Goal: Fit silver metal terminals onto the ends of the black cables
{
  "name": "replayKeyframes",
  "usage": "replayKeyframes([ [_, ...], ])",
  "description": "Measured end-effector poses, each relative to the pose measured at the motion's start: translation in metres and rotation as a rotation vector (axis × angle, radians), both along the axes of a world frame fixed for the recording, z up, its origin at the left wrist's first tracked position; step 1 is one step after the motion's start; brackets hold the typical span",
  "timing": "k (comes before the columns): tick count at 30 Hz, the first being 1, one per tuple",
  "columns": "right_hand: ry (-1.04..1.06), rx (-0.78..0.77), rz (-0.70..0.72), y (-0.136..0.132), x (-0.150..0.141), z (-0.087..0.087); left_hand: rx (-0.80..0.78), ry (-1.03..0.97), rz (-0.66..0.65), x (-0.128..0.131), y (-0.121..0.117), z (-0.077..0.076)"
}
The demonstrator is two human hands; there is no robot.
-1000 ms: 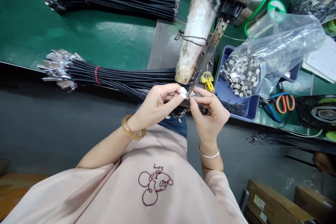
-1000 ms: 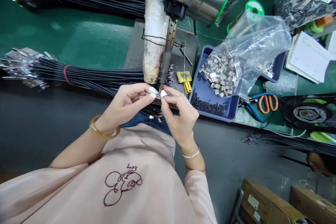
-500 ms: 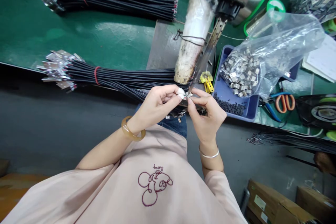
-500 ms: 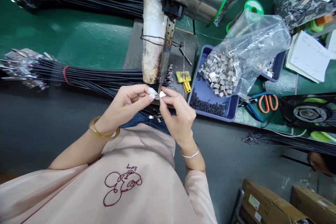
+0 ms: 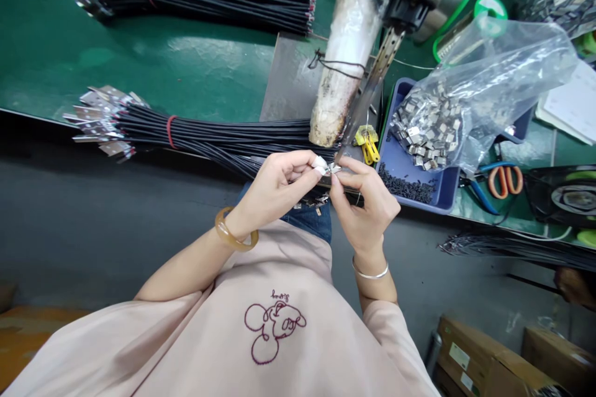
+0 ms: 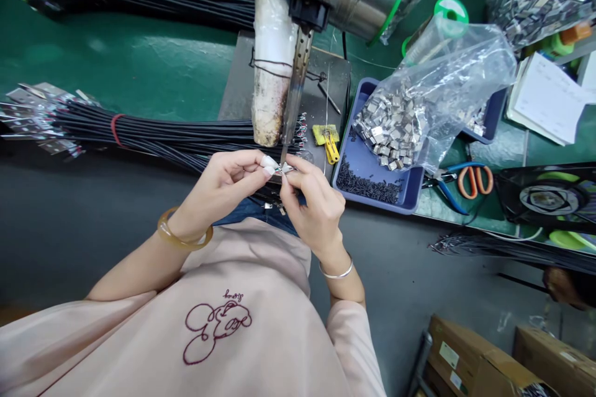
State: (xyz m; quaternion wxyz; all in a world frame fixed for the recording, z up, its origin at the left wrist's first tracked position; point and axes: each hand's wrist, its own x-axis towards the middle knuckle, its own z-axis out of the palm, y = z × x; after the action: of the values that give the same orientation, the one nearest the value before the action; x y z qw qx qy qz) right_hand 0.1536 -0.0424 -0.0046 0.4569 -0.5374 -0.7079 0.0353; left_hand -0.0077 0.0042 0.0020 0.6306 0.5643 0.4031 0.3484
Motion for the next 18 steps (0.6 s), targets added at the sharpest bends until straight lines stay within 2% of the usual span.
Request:
replayKeyframes([
  [8, 0.038, 0.007, -0.006, -0.0011, 0.0009, 0.0, 0.022, -0.016, -0.006, 0.0012, -0.001, -0.0014],
  [14, 0.234, -0.176, -0.032, -0.0056, 0.0007, -0.0022, 0.065, -0.018, 0.004, 0.0015, -0.0031, -0.0011],
  [18, 0.239, -0.169, -0.061, -0.0068, -0.0019, -0.0019, 0.12, 0.023, 0.06, 0.0041, -0.0047, -0.0025],
])
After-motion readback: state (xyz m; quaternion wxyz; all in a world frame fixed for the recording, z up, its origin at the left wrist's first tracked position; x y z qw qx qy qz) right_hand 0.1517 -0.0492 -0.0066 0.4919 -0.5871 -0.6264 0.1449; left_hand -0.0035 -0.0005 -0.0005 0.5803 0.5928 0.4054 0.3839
